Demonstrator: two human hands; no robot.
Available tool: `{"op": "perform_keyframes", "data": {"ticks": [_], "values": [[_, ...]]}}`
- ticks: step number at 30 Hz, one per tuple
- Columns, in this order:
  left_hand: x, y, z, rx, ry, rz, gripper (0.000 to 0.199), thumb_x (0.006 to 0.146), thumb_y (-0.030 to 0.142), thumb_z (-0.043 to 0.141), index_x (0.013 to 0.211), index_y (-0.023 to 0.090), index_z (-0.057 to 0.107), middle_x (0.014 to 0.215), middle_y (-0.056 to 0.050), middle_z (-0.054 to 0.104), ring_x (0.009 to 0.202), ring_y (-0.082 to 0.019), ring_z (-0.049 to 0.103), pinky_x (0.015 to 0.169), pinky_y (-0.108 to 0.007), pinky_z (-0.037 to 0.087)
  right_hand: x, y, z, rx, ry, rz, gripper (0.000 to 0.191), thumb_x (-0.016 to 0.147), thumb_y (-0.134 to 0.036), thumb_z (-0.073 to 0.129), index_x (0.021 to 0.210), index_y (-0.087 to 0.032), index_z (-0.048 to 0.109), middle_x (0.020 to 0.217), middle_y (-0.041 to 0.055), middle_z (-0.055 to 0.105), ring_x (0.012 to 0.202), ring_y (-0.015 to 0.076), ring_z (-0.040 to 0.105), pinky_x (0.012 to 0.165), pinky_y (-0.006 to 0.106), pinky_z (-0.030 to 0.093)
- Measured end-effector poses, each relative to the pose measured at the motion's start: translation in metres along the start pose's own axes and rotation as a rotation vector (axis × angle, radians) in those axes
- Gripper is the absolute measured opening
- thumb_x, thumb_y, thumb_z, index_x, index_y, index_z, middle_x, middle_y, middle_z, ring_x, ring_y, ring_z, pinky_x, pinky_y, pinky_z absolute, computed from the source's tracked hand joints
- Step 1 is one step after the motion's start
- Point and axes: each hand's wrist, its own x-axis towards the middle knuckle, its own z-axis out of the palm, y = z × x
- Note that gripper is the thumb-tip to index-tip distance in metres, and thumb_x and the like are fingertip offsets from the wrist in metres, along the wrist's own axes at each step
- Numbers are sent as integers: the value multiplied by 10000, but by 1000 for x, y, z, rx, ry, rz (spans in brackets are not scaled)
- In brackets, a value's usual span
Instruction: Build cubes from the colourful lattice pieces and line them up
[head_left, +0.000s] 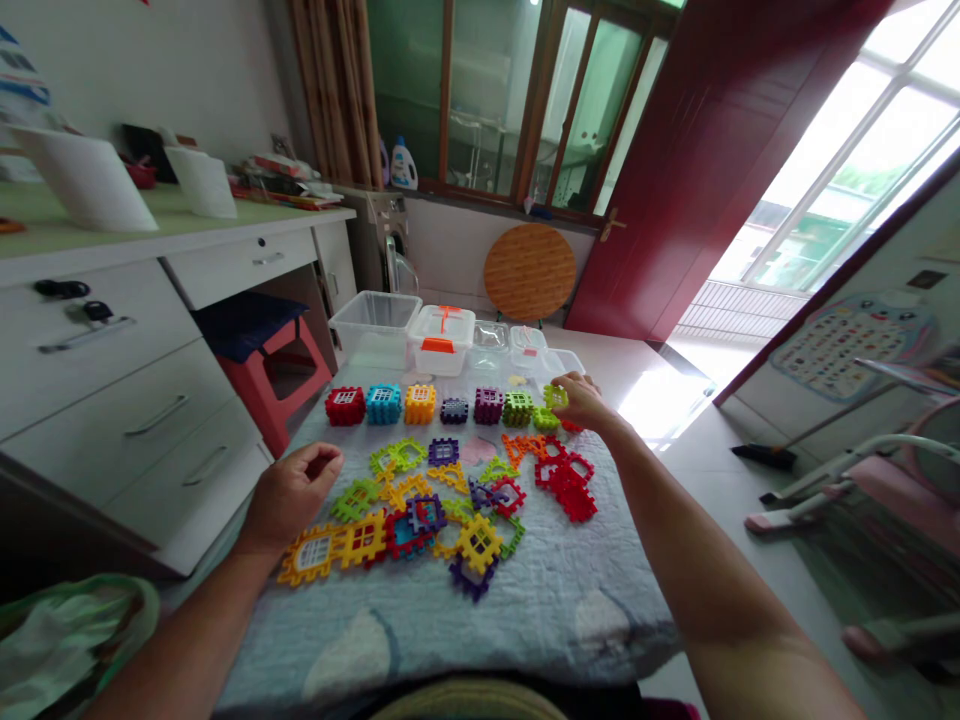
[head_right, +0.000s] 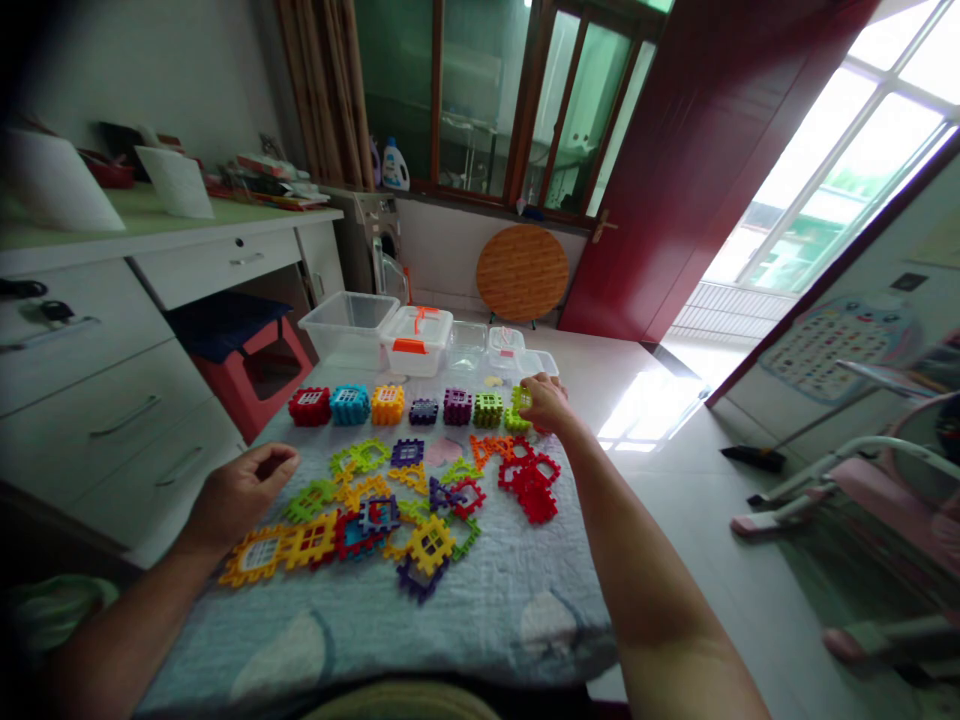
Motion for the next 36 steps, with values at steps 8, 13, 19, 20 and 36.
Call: {"op": "perform_keyframes", "data": {"ticks": [8,13,19,20,36], "values": [[1,1,0,5,-3,16,284,767,479,533,811,223,646,709,12,698,646,-157,645,638,-216,486,8,-1,10,-111,-131,-14,541,668,-316,701,1202,-264,628,1291,93,520,1158,308,426,944,403,334],[1,3,1,9,-1,20,285,770,480,530,801,221,645,692,13,693,641,-156,646,625,-213,482,14,-3,15,-161,-166,-25,548,651,-323,719,1190,-265,640,1289,102,513,1160,317,410,951,418,314],[0,3,-1,2,-3,13,293,773,483,530,807,218,649,698,12,695,641,-152,645,622,-208,480,23,-7,15,-198,-213,-34,569,623,-289,735,1184,-253,648,1269,122,517,1141,328,416,944,448,312],[0,3,-1,2,-2,13,293,773,483,530,808,217,649,695,11,694,642,-153,645,622,-209,480,24,-7,16,-202,-215,-35,565,619,-282,737,1176,-254,652,1264,122,520,1144,332,413,943,454,312],[0,3,-1,-17,-13,13,300,785,477,521,816,206,645,707,-4,690,655,-165,636,646,-233,481,-5,-14,-1,-63,41,-34,484,731,-256,652,1211,-214,606,1299,122,519,1191,315,431,989,440,330]]}}
